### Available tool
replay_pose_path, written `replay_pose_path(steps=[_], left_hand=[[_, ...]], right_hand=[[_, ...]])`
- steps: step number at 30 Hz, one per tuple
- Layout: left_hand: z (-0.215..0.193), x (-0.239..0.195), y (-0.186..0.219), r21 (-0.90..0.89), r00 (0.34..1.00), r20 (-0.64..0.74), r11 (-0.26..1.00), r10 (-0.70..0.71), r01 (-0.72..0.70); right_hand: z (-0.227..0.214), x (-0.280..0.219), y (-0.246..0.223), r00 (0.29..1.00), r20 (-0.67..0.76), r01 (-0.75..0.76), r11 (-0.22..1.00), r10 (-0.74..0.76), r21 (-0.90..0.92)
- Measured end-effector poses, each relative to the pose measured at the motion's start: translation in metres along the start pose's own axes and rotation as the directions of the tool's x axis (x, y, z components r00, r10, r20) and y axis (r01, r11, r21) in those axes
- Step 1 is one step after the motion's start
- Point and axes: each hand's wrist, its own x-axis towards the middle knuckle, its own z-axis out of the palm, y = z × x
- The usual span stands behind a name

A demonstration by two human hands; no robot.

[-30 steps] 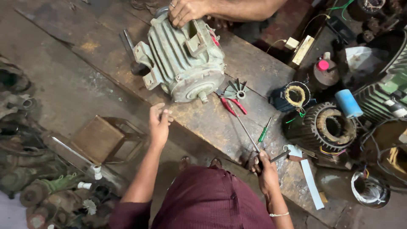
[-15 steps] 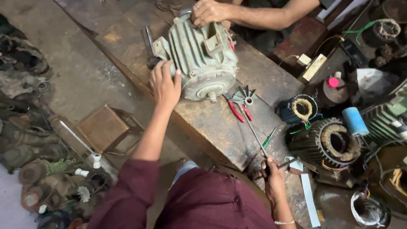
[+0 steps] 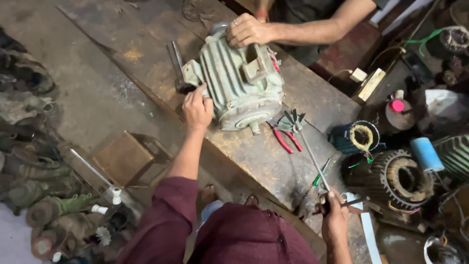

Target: The person uses pliers, a T-handle wrench, and a hammer to work on an electric motor on a workbench. They remove a small part with pliers, loosen bolts with a wrench, and tap the motor housing with a hammer while another person assists by holding the motor.

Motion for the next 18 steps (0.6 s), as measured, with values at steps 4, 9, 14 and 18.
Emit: replay_pose_path(steps=[4, 9, 14, 18], left_hand=[[-0.011, -0.017, -0.015, -0.058, 1.0, -0.004, 0.998, 0.01, -0.01], [-0.026, -0.021, -0.042, -0.024, 1.0, -0.014, 1.0, 0.016, -0.016], [-0.041, -0.031, -0.066, 0.144, 0.977, 0.162, 0.983, -0.138, 0.115], [-0.046, -0.035, -0.082, 0.258, 0.961, 0.186, 0.954, -0.204, 0.153]], right_hand=[[0.02, -0.005, -0.006, 0.994, 0.085, 0.041, 0.971, -0.063, 0.237], [0.056, -0.013, -0.003, 0.986, 0.154, -0.013, 0.9, -0.06, 0.435], [0.07, -0.028, 0.012, 0.987, 0.162, -0.061, 0.917, -0.004, 0.395], [0.076, -0.037, 0.032, 0.986, 0.163, -0.085, 0.943, 0.034, 0.321]])
